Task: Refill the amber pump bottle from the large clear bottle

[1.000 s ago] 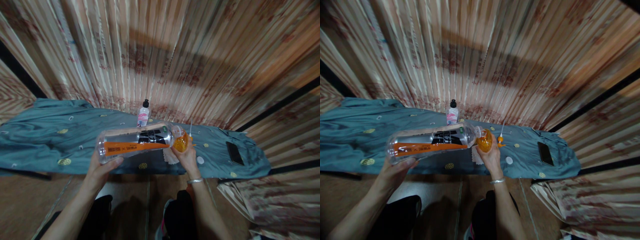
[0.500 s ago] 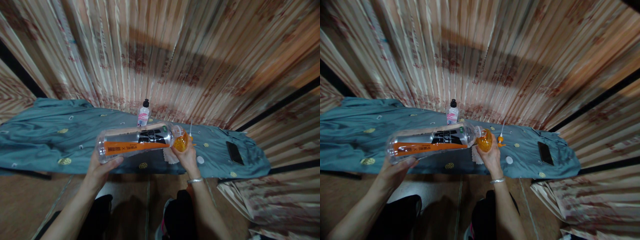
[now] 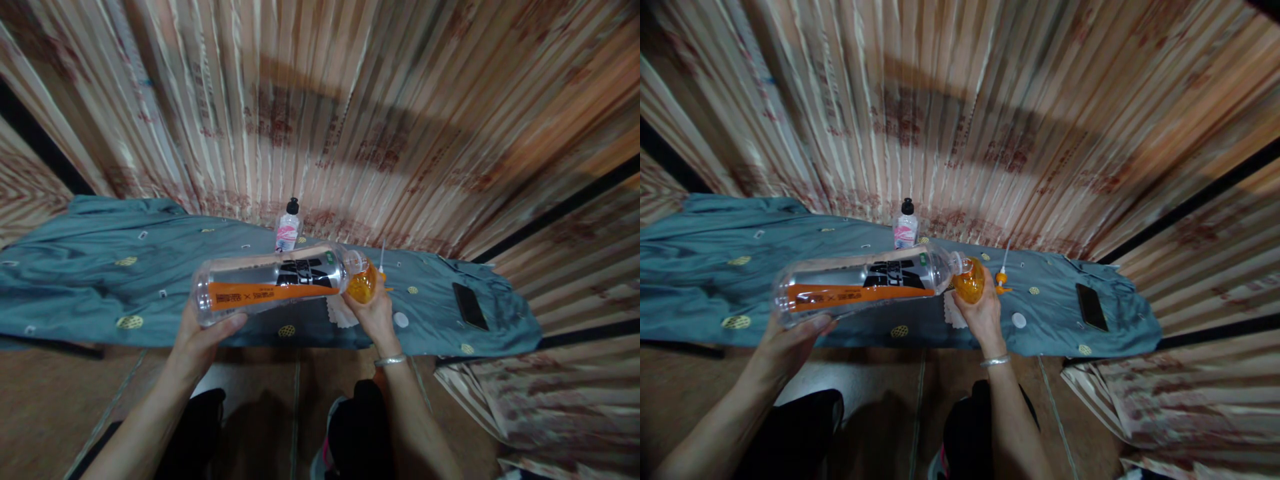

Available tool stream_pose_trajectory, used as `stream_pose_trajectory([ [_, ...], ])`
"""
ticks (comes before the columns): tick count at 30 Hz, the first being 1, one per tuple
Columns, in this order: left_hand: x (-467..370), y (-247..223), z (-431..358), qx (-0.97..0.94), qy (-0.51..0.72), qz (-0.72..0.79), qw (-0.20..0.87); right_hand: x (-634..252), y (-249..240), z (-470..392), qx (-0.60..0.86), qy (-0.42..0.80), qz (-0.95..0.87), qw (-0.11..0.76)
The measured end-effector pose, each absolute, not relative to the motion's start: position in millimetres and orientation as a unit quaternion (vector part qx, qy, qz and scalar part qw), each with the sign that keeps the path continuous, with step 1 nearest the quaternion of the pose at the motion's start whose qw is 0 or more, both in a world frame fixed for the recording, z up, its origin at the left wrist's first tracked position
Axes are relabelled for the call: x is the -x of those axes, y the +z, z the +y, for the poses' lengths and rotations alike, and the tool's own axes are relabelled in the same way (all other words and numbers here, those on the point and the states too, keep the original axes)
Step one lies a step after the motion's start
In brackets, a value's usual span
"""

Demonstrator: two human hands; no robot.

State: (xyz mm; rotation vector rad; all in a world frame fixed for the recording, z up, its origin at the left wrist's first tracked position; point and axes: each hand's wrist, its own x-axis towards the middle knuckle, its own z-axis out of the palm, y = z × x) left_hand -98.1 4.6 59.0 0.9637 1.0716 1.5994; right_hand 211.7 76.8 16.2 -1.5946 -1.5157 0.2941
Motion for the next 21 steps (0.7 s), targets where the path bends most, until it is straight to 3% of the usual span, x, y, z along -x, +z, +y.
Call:
stream_pose_trajectory([
  [21,94.6,61.0,8.2,-0.367,0.678,0.433,0.468,-212.6,14.6,77.1,0.635,0.120,-0.615,0.452],
])
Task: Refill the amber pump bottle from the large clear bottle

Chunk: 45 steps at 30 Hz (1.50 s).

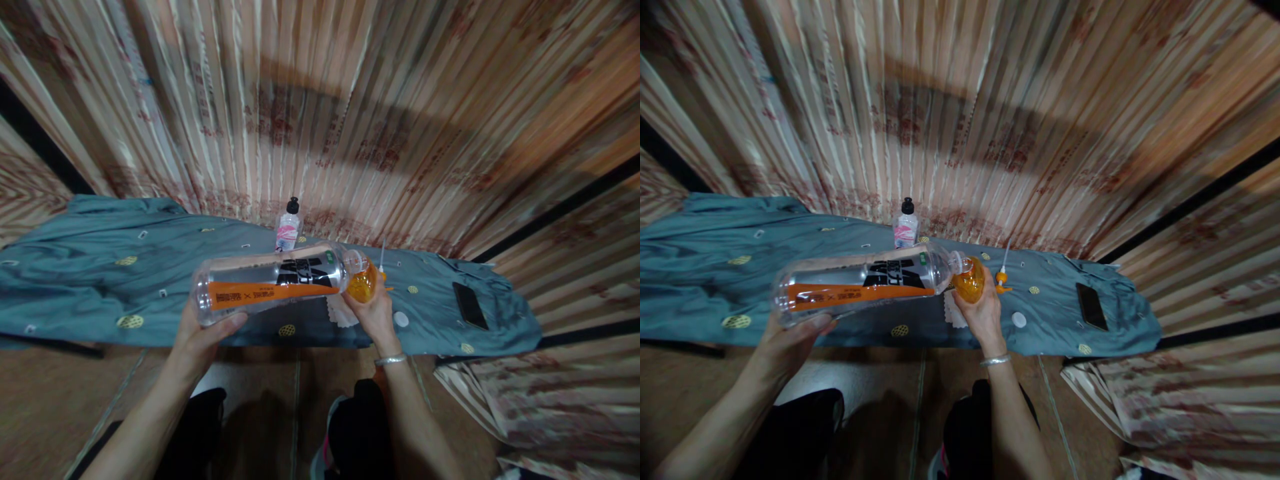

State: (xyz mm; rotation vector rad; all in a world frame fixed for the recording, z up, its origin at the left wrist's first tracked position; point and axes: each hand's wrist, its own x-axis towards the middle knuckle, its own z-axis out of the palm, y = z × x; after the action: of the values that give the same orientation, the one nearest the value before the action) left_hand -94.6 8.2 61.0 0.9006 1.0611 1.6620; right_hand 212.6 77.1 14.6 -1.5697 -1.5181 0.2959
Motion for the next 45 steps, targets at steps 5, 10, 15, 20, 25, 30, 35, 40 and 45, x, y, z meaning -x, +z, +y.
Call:
stream_pose_trajectory([
  [5,95.4,60.8,7.3,-0.388,0.668,0.432,0.465,-212.9,11.9,77.8,0.636,0.114,-0.615,0.452],
  [10,95.1,62.6,5.9,-0.391,0.664,0.431,0.470,-212.7,11.6,77.9,0.638,0.107,-0.613,0.452],
  [15,93.2,65.2,5.1,-0.381,0.659,0.439,0.478,-213.1,13.7,77.3,0.645,0.117,-0.608,0.448],
  [20,92.4,64.7,5.6,-0.387,0.656,0.432,0.483,-212.9,15.4,77.1,0.644,0.123,-0.608,0.447],
  [25,93.0,64.7,5.5,-0.389,0.661,0.432,0.475,-211.8,15.9,76.5,0.641,0.114,-0.611,0.451],
  [30,93.0,64.4,7.0,-0.386,0.659,0.435,0.477,-211.8,15.3,76.3,0.644,0.115,-0.607,0.452],
  [35,92.9,61.6,8.3,-0.389,0.664,0.434,0.468,-211.6,16.4,76.3,0.647,0.126,-0.604,0.449],
  [40,93.4,61.3,7.4,-0.401,0.663,0.425,0.469,-211.2,17.4,76.5,0.649,0.132,-0.599,0.450],
  [45,93.9,62.0,7.1,-0.399,0.652,0.441,0.470,-212.5,16.7,75.9,0.648,0.123,-0.607,0.443],
])
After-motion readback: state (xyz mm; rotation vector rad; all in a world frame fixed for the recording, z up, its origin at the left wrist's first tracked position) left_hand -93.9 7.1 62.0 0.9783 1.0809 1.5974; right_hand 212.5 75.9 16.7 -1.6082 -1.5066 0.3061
